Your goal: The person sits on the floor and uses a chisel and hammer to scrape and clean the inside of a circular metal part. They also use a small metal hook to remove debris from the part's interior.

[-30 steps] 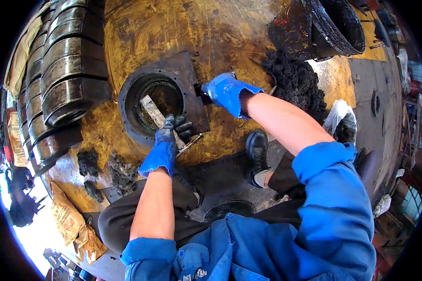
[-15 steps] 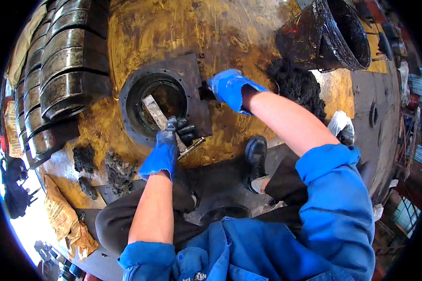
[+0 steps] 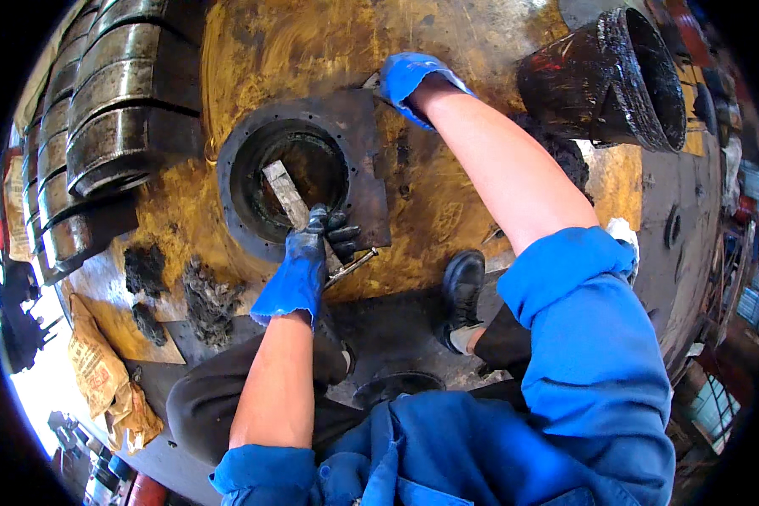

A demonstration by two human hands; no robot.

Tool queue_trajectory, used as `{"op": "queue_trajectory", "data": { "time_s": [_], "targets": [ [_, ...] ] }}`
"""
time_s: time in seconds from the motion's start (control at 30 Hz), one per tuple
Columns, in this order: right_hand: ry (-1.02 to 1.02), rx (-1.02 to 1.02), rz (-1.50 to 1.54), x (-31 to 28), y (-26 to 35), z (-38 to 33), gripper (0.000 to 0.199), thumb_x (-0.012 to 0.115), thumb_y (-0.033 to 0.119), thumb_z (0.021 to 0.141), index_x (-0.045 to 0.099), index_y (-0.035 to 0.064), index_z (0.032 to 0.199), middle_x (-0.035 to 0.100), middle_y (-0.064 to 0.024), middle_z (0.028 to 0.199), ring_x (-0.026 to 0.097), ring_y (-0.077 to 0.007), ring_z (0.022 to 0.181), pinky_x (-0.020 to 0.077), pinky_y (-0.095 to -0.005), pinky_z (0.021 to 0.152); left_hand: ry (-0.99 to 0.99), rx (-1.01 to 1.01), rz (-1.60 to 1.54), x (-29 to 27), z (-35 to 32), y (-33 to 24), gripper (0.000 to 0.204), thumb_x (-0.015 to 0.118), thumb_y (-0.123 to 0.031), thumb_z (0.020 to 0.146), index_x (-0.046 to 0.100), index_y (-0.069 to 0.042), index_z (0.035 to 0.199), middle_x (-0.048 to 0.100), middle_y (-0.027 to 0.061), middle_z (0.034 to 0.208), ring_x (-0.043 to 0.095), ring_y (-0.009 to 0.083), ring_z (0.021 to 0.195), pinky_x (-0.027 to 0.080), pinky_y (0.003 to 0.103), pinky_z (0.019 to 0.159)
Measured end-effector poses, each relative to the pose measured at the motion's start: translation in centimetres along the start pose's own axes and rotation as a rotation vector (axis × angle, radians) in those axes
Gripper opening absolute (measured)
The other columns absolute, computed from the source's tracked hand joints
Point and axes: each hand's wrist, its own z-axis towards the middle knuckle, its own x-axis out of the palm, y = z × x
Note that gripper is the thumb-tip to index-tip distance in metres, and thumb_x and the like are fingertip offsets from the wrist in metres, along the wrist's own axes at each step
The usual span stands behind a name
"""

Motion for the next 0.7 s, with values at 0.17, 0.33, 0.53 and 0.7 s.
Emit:
{"op": "queue_trajectory", "data": {
  "time_s": [0.17, 0.33, 0.53, 0.7],
  "targets": [
    [0.116, 0.009, -0.099, 1.3, -0.7, -3.4, 0.029, 0.051, 0.021, 0.088, 0.072, 0.0045, 0.100, 0.070, -0.0176, 0.106, 0.068, -0.0317, 0.094, 0.0530, -0.0434, 0.080, 0.018, -0.032, -0.059, 0.2, 0.0, 0.3, 0.046, 0.049, -0.042, 0.098, 0.060, -0.001, 0.114, 0.066, 0.0202, 0.095, 0.064, 0.0382, 0.081, 0.056, 0.054, 0.070],
    [0.213, -0.064, -0.020, -1.6, -0.6, -6.8, 0.030, 0.052, 0.022, 0.088, 0.073, 0.0050, 0.100, 0.069, -0.0189, 0.108, 0.068, -0.0327, 0.098, 0.0524, -0.0435, 0.084, 0.011, 0.044, -0.127, -0.5, 1.1, 0.7, 0.043, 0.053, -0.039, 0.097, 0.059, 0.002, 0.111, 0.065, 0.0231, 0.095, 0.065, 0.0416, 0.077, 0.057, 0.058, 0.068],
    [0.017, 0.157, 0.085, -1.9, -1.0, -1.4, 0.032, 0.053, 0.024, 0.086, 0.072, 0.0053, 0.102, 0.069, -0.0176, 0.108, 0.067, -0.0327, 0.101, 0.0526, -0.0429, 0.086, 0.038, 0.021, -0.105, -0.1, 1.0, 0.4, 0.045, 0.052, -0.040, 0.097, 0.058, 0.002, 0.113, 0.065, 0.0229, 0.096, 0.065, 0.0407, 0.078, 0.057, 0.057, 0.069],
    [-0.005, 0.083, 0.074, -0.9, 1.1, -2.5, 0.030, 0.056, 0.026, 0.084, 0.072, 0.0062, 0.100, 0.069, -0.0182, 0.105, 0.068, -0.0346, 0.097, 0.0535, -0.0432, 0.084, 0.042, 0.031, -0.113, -0.3, 0.6, 0.7, 0.047, 0.051, -0.041, 0.098, 0.058, 0.002, 0.114, 0.065, 0.0227, 0.097, 0.064, 0.0399, 0.079, 0.057, 0.056, 0.070]
  ]
}}
